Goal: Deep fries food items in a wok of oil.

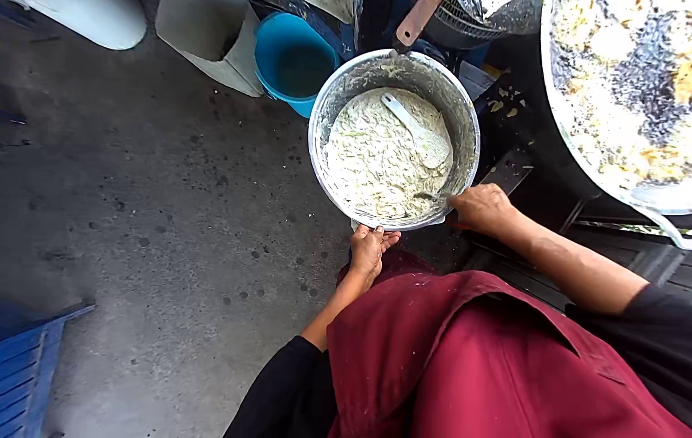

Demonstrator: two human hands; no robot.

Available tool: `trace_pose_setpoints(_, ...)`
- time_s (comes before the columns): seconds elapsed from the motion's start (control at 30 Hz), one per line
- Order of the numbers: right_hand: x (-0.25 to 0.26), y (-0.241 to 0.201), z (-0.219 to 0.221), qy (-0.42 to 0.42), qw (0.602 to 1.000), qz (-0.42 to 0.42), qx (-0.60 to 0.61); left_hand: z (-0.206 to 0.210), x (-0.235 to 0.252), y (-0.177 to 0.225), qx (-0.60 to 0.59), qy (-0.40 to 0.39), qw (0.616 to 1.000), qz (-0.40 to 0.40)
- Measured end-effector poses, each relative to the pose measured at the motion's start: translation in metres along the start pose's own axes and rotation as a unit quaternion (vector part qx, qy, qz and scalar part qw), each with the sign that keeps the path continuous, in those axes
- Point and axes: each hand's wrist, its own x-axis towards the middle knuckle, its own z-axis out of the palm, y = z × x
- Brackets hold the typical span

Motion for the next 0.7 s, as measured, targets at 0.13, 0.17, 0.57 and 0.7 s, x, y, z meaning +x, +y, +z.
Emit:
trace_pose_setpoints(0.13,0.011,-0.008,0.001,-0.056,0.995,-0.036,0.077,0.001,0.001,-0.001,-0.004,0.01,1.0,-0.004)
trace_pose_setpoints(0.17,0.015,-0.003,0.004,-0.052,0.989,-0.059,0.122,0.002,0.002,-0.001,-0.005,0.011,1.0,-0.003)
trace_pose_setpoints(0.57,0.052,-0.024,0.026,-0.183,0.713,-0.032,0.675,0.001,0.003,0.0,0.003,-0.002,1.0,-0.004)
trace_pose_setpoints(0.7,0.044,-0.023,0.037,-0.141,0.676,-0.07,0.72,0.0,0.005,0.001,0.016,-0.003,1.0,-0.009)
